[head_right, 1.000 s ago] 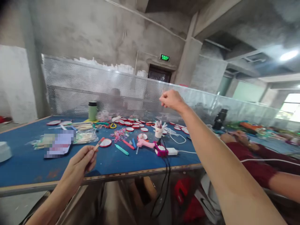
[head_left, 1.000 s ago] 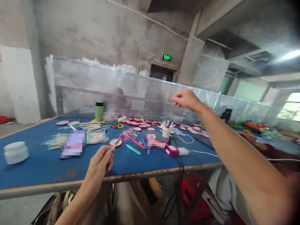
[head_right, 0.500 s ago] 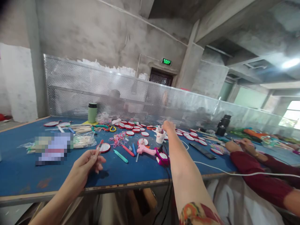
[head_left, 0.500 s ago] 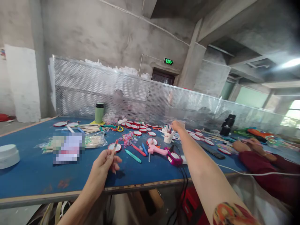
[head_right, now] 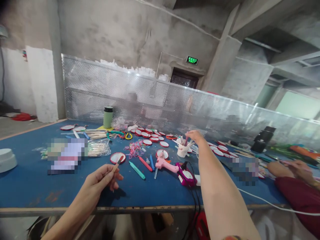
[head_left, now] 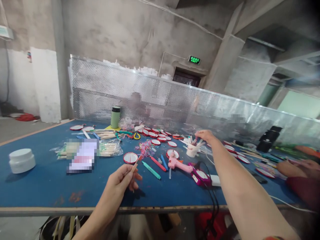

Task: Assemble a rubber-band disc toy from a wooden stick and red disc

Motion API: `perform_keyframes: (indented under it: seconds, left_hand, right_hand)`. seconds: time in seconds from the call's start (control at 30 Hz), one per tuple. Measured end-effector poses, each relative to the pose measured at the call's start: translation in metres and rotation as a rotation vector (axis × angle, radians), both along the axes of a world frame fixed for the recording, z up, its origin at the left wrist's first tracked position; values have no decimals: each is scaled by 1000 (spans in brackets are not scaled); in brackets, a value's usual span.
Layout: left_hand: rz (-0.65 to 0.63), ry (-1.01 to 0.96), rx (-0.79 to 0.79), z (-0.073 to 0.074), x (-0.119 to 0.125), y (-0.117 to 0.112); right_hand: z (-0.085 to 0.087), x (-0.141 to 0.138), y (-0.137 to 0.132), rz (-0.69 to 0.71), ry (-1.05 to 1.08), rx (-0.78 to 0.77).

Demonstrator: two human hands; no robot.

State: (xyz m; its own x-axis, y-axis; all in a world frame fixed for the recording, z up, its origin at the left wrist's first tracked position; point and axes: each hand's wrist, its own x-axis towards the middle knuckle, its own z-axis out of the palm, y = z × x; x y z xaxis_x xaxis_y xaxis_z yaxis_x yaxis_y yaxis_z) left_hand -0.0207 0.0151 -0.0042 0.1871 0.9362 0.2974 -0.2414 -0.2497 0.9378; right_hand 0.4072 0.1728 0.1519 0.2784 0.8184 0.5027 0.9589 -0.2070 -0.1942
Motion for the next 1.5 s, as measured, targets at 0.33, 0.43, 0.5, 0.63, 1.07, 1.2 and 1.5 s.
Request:
perform_keyframes:
  seconds: [0.33, 0.43, 0.5, 0.63, 1.07, 1.2, 1.5]
  left_hand:
    - [-138, -36, -93, 5, 12, 3]
    - [-122, -85, -56, 15, 16, 9]
    - [-58, -99, 4, 24, 18, 16]
    - [-74, -65, 20, 38, 17, 32]
    - [-265, 68, 43, 49, 21, 47]
    - [-303, 58, 37, 57, 33, 52]
    - [-195, 37, -5, 82, 52, 80]
  right_hand:
    - [-10, -130, -104, 800, 771, 118]
    - [-68, -196, -136, 970, 922, -127]
    - [-99, -227, -142, 986, 964, -178]
    - [-128, -255, -131, 977, 1042, -162]
    - [-125, -259, -135, 1071, 1383, -200]
    - [-122, -258, -136, 1012, 1423, -90]
    - [-120, -246, -152, 924, 1661, -94]
